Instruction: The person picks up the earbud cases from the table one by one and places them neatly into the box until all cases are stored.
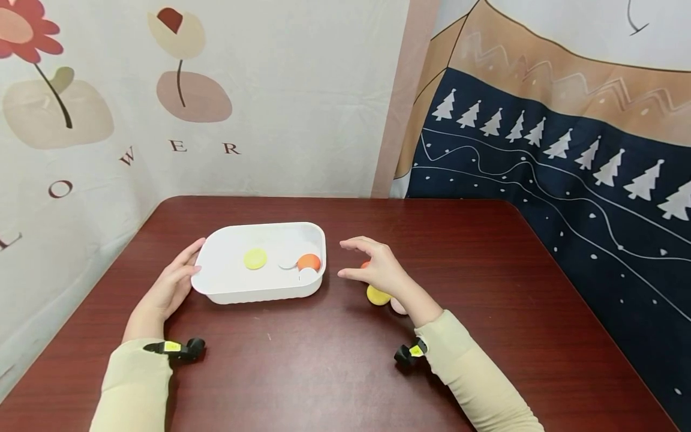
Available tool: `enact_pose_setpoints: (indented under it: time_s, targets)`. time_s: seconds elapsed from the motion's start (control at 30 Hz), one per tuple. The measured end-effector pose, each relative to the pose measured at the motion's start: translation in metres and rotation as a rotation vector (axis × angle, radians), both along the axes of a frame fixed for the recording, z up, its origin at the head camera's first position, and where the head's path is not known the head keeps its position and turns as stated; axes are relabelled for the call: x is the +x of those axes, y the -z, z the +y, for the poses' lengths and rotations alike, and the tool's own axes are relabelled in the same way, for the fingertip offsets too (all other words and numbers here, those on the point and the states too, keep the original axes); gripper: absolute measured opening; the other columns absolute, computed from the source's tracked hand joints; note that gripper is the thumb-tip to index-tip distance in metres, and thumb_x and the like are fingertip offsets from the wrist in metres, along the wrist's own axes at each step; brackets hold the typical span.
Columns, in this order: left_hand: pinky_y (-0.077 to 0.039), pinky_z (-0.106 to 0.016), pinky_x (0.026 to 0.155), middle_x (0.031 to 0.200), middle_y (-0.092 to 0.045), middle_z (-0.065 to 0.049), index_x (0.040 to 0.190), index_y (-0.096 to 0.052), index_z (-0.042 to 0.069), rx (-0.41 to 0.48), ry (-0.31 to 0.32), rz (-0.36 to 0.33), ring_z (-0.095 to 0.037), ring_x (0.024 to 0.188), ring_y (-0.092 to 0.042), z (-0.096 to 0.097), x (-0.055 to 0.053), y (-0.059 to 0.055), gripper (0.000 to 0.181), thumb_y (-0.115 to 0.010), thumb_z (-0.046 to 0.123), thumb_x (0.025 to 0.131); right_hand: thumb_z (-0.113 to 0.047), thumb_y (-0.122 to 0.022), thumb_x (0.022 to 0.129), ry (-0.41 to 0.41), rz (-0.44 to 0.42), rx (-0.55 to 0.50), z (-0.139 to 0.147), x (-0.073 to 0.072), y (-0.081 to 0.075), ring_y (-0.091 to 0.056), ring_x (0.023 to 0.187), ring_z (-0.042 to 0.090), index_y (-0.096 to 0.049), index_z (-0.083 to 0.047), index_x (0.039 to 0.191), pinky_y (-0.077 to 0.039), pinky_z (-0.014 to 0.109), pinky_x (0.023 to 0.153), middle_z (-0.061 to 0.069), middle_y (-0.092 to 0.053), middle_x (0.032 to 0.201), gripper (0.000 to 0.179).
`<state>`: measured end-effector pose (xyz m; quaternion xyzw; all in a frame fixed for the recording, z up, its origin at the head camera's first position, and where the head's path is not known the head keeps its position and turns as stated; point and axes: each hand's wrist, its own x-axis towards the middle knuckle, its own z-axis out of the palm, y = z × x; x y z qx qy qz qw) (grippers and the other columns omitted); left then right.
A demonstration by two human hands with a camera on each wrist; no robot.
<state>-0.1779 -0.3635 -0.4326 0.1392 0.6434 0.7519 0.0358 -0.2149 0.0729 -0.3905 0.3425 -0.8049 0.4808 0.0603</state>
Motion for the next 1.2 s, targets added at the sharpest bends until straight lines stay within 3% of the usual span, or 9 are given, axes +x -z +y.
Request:
enact_pose_setpoints:
  time_s: [0.47, 0.8, 1.03, 1.2]
  targets:
    - [-0.03, -0.013, 0.096, 0.156, -0.004, -0.01, 0.154, -0.006, 0.006, -0.018, -0.016, -0.017, -0.002, 0.132, -0.024, 0.0, 0.0, 0.001, 0.062, -0.036, 0.002, 0.1, -0.018, -0.084, 0.075, 0.019, -0.059, 0.045, 0.021, -0.005, 0.009, -0.055, 0.112, 0.016, -0.064, -0.009, 0.122, -0.041, 0.044, 0.096, 0.0, -0.061, 0.121, 0.052]
    - [-0.03, -0.013, 0.096, 0.156, -0.006, -0.01, 0.154, -0.007, 0.007, -0.029, -0.018, -0.017, -0.002, 0.131, -0.025, 0.0, 0.0, 0.002, 0.061, -0.036, 0.002, 0.1, -0.017, -0.084, 0.073, 0.043, -0.055, 0.09, 0.033, -0.008, 0.017, -0.056, 0.111, 0.019, -0.065, -0.007, 0.121, -0.043, 0.04, 0.094, 0.004, -0.062, 0.12, 0.052]
    - [-0.029, -0.013, 0.097, 0.156, -0.005, -0.009, 0.154, -0.007, 0.006, -0.022, -0.009, -0.009, -0.002, 0.132, -0.023, 0.001, 0.001, 0.001, 0.061, -0.035, 0.001, 0.1, -0.015, -0.085, 0.073, 0.037, -0.08, 0.08, 0.037, -0.013, 0.025, -0.059, 0.107, 0.031, -0.065, -0.002, 0.12, -0.045, 0.042, 0.092, 0.01, -0.062, 0.118, 0.053]
    - [-0.029, -0.013, 0.096, 0.155, -0.006, -0.009, 0.154, -0.006, 0.006, -0.028, -0.013, -0.011, -0.002, 0.132, -0.023, 0.001, 0.0, 0.001, 0.061, -0.035, 0.001, 0.1, -0.015, -0.084, 0.074, 0.036, -0.095, 0.078, 0.039, -0.016, 0.029, -0.059, 0.107, 0.03, -0.064, 0.002, 0.12, -0.044, 0.042, 0.092, 0.014, -0.062, 0.118, 0.053]
